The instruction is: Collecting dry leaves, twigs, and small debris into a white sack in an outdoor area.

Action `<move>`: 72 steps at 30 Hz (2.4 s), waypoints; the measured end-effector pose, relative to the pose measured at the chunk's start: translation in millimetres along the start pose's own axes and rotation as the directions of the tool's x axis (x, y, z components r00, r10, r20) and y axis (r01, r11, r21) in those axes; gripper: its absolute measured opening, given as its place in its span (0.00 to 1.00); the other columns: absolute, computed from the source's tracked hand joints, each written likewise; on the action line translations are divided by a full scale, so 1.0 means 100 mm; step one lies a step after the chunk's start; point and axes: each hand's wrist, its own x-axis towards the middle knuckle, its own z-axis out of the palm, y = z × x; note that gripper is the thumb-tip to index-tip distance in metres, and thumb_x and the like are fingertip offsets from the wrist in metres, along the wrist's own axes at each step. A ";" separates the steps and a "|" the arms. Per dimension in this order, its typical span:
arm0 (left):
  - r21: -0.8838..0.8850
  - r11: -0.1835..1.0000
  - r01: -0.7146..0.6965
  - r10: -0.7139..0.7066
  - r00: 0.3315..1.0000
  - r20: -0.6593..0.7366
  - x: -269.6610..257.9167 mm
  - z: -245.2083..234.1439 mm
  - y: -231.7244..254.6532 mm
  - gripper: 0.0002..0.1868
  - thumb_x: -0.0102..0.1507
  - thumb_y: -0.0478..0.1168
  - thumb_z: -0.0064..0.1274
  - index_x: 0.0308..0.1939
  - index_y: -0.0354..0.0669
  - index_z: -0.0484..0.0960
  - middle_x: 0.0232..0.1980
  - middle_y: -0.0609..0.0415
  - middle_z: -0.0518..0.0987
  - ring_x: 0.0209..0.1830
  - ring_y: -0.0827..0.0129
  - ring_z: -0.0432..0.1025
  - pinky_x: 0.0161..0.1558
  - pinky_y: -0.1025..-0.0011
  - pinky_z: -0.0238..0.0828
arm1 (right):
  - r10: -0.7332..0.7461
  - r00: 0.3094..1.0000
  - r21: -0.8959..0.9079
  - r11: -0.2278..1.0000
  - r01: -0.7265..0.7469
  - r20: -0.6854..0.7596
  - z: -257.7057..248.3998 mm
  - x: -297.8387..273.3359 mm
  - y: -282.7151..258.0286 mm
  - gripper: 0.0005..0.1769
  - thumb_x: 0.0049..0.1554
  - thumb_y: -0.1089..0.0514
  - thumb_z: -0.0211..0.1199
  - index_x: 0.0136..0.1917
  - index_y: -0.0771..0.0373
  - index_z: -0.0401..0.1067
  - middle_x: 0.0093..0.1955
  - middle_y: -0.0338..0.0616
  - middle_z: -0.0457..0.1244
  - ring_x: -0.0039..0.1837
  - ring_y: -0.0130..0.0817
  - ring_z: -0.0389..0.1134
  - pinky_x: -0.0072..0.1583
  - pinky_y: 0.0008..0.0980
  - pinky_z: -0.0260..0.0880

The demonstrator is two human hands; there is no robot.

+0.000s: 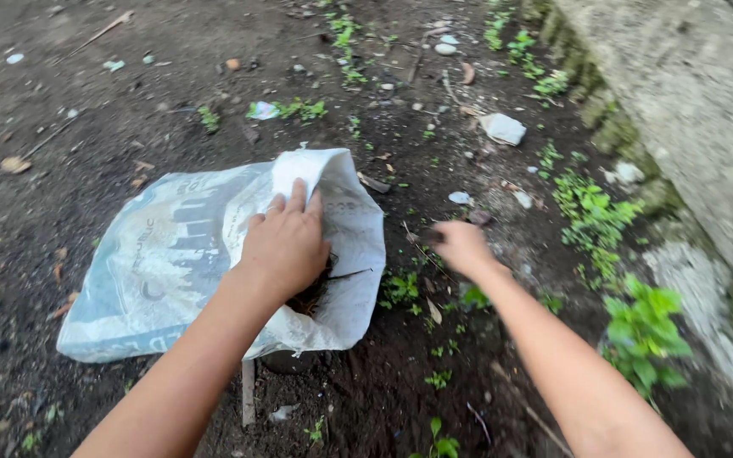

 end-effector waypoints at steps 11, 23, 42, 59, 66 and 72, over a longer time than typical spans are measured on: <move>0.010 0.999 -0.033 0.033 0.999 -0.035 -0.07 0.10 -0.26 0.43 0.61 0.53 0.55 0.75 0.41 0.57 0.80 0.42 0.52 0.75 0.44 0.55 0.66 0.45 0.60 | -0.036 0.990 0.372 0.924 0.085 -0.137 0.01 0.01 -0.29 0.19 0.54 0.46 0.68 0.55 0.57 0.79 0.49 0.43 0.74 0.48 0.36 0.76 0.52 0.36 0.75; 0.116 0.993 -0.027 0.025 1.000 0.012 0.11 0.20 -0.13 0.46 0.59 0.57 0.53 0.76 0.42 0.56 0.80 0.44 0.54 0.76 0.49 0.56 0.65 0.48 0.63 | 0.768 0.639 0.223 0.632 -0.742 -0.049 0.21 -0.85 1.92 0.11 0.61 0.54 0.63 0.55 0.52 0.80 0.55 0.46 0.71 0.56 0.45 0.73 0.59 0.43 0.73; 0.127 0.992 0.001 -0.006 0.999 0.040 0.11 0.06 0.04 0.45 0.60 0.57 0.54 0.75 0.39 0.55 0.79 0.42 0.54 0.76 0.48 0.54 0.67 0.47 0.61 | 0.496 0.851 0.406 0.822 -0.399 -0.169 0.19 -0.40 0.84 0.13 0.58 0.61 0.63 0.57 0.59 0.76 0.53 0.44 0.71 0.50 0.32 0.73 0.54 0.37 0.77; 0.079 0.997 -0.017 0.012 0.998 0.065 -0.07 0.03 -0.03 0.47 0.62 0.55 0.53 0.79 0.41 0.52 0.80 0.42 0.50 0.76 0.46 0.53 0.67 0.47 0.60 | 0.410 0.912 0.305 0.865 -0.399 0.033 0.48 -0.30 0.62 0.10 0.61 0.61 0.61 0.55 0.62 0.78 0.53 0.47 0.72 0.52 0.40 0.74 0.56 0.35 0.76; 0.067 0.998 -0.010 0.005 0.997 0.071 0.00 0.11 0.00 0.46 0.61 0.54 0.54 0.78 0.40 0.53 0.82 0.42 0.50 0.76 0.46 0.53 0.67 0.47 0.58 | 0.366 0.916 -0.118 0.929 -0.350 0.166 0.54 -0.50 0.37 0.14 0.60 0.63 0.56 0.57 0.60 0.78 0.67 0.53 0.61 0.69 0.52 0.61 0.70 0.49 0.64; 0.086 0.996 -0.027 0.020 0.997 0.080 0.00 0.07 0.02 0.46 0.62 0.54 0.52 0.78 0.39 0.52 0.82 0.42 0.50 0.76 0.46 0.52 0.68 0.45 0.55 | 0.419 0.845 -0.275 0.900 -0.338 0.333 0.76 -0.41 0.47 0.19 0.56 0.73 0.53 0.58 0.63 0.75 0.70 0.49 0.58 0.73 0.43 0.58 0.78 0.45 0.53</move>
